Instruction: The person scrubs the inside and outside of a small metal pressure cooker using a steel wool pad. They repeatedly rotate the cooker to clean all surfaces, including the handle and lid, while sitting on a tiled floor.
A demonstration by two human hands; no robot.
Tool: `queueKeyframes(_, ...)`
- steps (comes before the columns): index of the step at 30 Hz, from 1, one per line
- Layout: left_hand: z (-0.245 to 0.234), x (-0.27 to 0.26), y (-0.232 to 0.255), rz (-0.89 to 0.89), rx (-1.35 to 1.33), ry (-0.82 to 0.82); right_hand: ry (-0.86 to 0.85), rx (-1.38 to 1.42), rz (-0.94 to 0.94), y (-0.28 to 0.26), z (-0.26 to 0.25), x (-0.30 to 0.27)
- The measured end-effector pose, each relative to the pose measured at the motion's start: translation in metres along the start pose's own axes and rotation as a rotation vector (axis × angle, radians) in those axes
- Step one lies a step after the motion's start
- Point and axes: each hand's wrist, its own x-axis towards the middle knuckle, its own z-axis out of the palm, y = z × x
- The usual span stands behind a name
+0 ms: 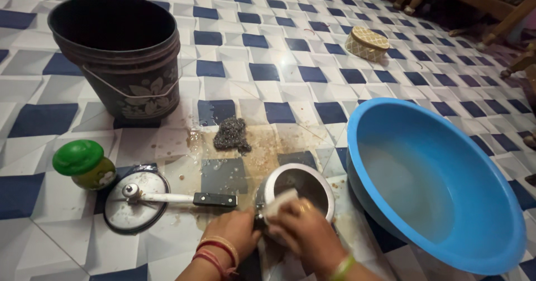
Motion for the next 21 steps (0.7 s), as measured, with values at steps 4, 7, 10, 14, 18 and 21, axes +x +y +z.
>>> queueKeyframes(4,0.006,0.000,0.008,-0.002,-0.013,0.013,0.024,-0.047,0.067,0.009,0.003,0.010)
queueKeyframes(7,0.004,-0.001,0.014,-0.050,-0.039,0.000,0.102,-0.029,0.147,0.028,0.009,0.052)
queueKeyframes(10,-0.002,0.003,0.010,-0.042,-0.049,-0.017,0.036,0.009,0.179,0.033,0.006,0.054)
queueKeyframes(14,0.002,0.001,0.006,-0.011,-0.002,-0.020,-0.082,0.004,-0.185,0.026,-0.004,0.006)
queueKeyframes(18,0.004,0.005,0.010,-0.028,-0.019,-0.034,-0.076,-0.134,-0.124,0.042,-0.002,0.009)
queueKeyframes(21,0.004,0.005,0.011,-0.042,-0.039,-0.034,0.079,-0.243,0.116,0.064,0.006,0.058)
